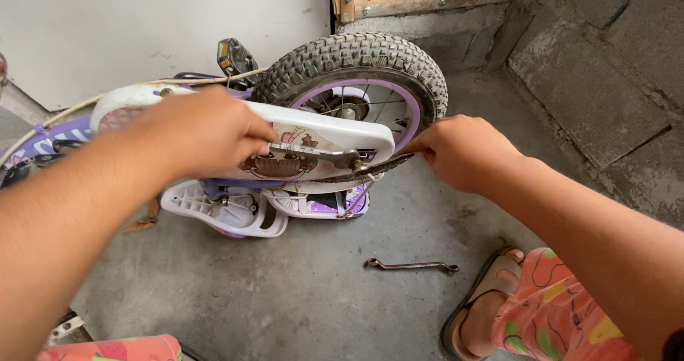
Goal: The person uses two wrenches to tighten a bolt on the rear wheel axle of a child's bicycle. They repeatedly rotate the pedals to test the wheel's movement, then reposition the bike and continue tightening the axle bolt.
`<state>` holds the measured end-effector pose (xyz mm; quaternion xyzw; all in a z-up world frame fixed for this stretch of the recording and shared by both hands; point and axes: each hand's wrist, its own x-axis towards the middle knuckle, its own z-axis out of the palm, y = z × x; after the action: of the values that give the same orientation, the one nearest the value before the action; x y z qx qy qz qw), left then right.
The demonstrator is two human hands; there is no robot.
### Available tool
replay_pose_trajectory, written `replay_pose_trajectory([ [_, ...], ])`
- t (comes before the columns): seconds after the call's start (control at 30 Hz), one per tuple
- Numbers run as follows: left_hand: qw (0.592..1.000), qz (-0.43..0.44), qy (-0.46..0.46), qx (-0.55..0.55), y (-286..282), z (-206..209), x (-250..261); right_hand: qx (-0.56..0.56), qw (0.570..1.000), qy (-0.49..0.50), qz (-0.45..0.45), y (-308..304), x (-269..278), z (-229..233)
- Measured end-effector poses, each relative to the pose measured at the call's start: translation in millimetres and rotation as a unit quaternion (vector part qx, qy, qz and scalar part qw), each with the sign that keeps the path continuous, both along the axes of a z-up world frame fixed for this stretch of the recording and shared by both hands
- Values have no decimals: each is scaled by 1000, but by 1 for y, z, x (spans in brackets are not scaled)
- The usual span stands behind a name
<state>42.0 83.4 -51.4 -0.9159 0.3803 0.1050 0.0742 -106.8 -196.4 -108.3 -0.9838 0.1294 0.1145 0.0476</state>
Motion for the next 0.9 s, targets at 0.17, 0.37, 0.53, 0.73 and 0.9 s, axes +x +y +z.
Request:
replay_pose_trajectory([
  [0.17, 990, -78, -81, 85, -53, 54, -21, -39, 998, -30, 43, 5, -4, 5],
  [0.37, 970, -114, -115, 182, -92, 77, -43, -17, 999, -23, 20, 6, -3, 7],
  [0.53, 959, -139, -124, 214, -110, 66, -52, -7, 1000, -28, 4, 6, 0, 8],
  [0.73, 978, -81, -73, 178, -92, 49, -35, -2, 1000, -30, -4, 3, -3, 3],
  [0.9, 997, -3, -2, 78, -28, -14, -19, 24, 999, -39, -20, 2, -7, -4],
])
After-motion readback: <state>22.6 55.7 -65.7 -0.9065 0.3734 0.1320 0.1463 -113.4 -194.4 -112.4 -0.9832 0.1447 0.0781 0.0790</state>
